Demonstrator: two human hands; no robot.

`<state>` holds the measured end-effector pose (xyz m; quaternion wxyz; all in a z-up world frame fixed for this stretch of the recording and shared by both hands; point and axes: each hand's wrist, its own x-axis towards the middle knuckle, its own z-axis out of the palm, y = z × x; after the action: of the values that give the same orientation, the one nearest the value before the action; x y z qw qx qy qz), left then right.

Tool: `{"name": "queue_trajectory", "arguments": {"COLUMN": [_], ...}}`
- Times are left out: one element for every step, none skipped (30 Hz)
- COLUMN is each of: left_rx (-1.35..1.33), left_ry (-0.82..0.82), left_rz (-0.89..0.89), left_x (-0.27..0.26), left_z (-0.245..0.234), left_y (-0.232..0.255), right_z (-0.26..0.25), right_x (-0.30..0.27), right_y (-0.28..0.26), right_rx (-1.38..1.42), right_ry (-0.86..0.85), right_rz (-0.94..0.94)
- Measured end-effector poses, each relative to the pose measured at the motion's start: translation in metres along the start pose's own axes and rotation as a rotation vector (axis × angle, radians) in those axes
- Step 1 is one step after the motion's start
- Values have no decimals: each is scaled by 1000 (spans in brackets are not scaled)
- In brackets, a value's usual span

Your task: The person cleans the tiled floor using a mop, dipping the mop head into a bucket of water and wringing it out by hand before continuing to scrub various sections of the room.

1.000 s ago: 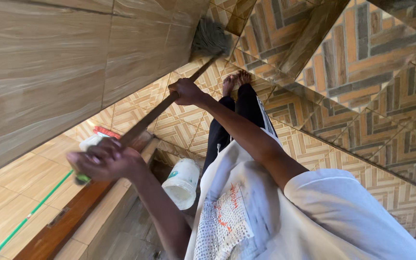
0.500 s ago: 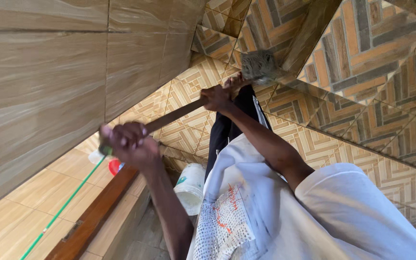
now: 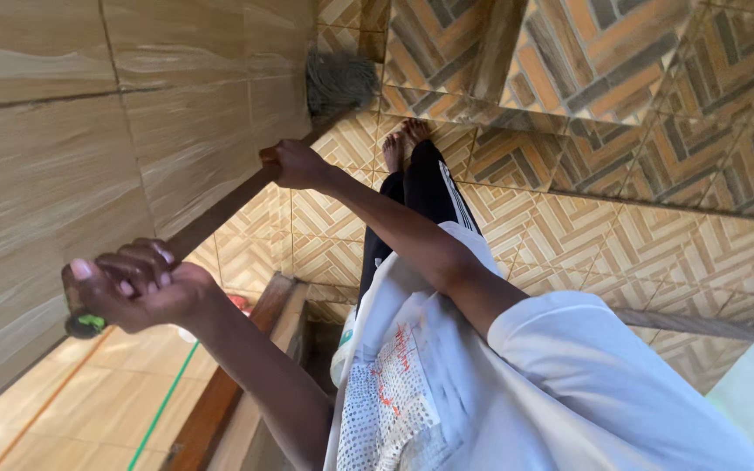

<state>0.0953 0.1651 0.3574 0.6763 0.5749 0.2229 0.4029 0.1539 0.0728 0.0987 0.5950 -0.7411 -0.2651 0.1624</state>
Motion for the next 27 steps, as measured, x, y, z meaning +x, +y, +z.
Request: {"name": "queue_trajectory", "arguments": {"left_rx": [-4,62,131,127,24,-80,-94,-137,-174,-204,-233,-265,-297,-240,-172,-168,-237,-305,-312,-170,-8,4,-127,-259,-261,-226,-190], "left_ry": [-19,98,208,184,31,-124,-138,-202,-262,-280,-298,-331,-368,-396,-425,-440,-485,-530,-541,-580,-620,-635,-674,-708,-712,-708,-707], "left_rz": [-6,34,73,62,-21,-99,-108,-150,-185,-239,-292,-326,-360,-377,-400,-407,-494,-582,-593,-563,-526,-533,-622,-711,-714,-704,-691], "left_x": [3,7,9,8,5,3,-2,-10,-18,-30,-45,-60,-77,-95,-111,-125,-139,-153,-171,-188,-200,-213,-228,-239,-247,-254,-256], "left_z": [2,4,6,7,11,16,21,27,32,38,42,45,50,58,65,73,86,100,113,125,131,139,146,149,150,149,147], "left_y": [-5,-11,-17,-20,-26,-33,-43,-58,-70,-84,-96,-103,-110,-117,-121,-123,-128,-131,-134,-136,-133,-132,-136,-138,-139,-138,-137], "right_z": [-4,-11,-17,-22,-33,-44,-56,-68,-78,-89,-102,-114,-127,-140,-151,-164,-181,-195,-209,-225,-236,-252,-263,-264,-271,-275,-270], "right_x": [-5,-12,-23,-34,-46,-58,-72,-87,-106,-127,-144,-160,-178,-196,-214,-230,-242,-254,-272,-287,-300,-312,-325,-335,-342,-348,-350], "right_y": [3,8,12,15,20,25,31,39,45,52,62,73,84,94,103,113,125,134,140,145,147,149,150,150,153,156,159], "right_rx": [-3,-23,-43,-45,-151,-257,-314,-370,-421,-470,-508,-546,-530,-514,-510,-591,-672,-671,-734,-796,-783,-607,-426,-415,-436,-456,-456], "right_ry": [19,6,-4,20,67,114,97,80,56,31,34,36,110,183,196,35,-125,-109,-10,87,98,70,33,37,78,117,124], "right_rz": [6,44,89,102,92,83,136,191,338,486,440,393,323,251,262,437,608,616,505,392,406,615,816,828,747,665,666]}}
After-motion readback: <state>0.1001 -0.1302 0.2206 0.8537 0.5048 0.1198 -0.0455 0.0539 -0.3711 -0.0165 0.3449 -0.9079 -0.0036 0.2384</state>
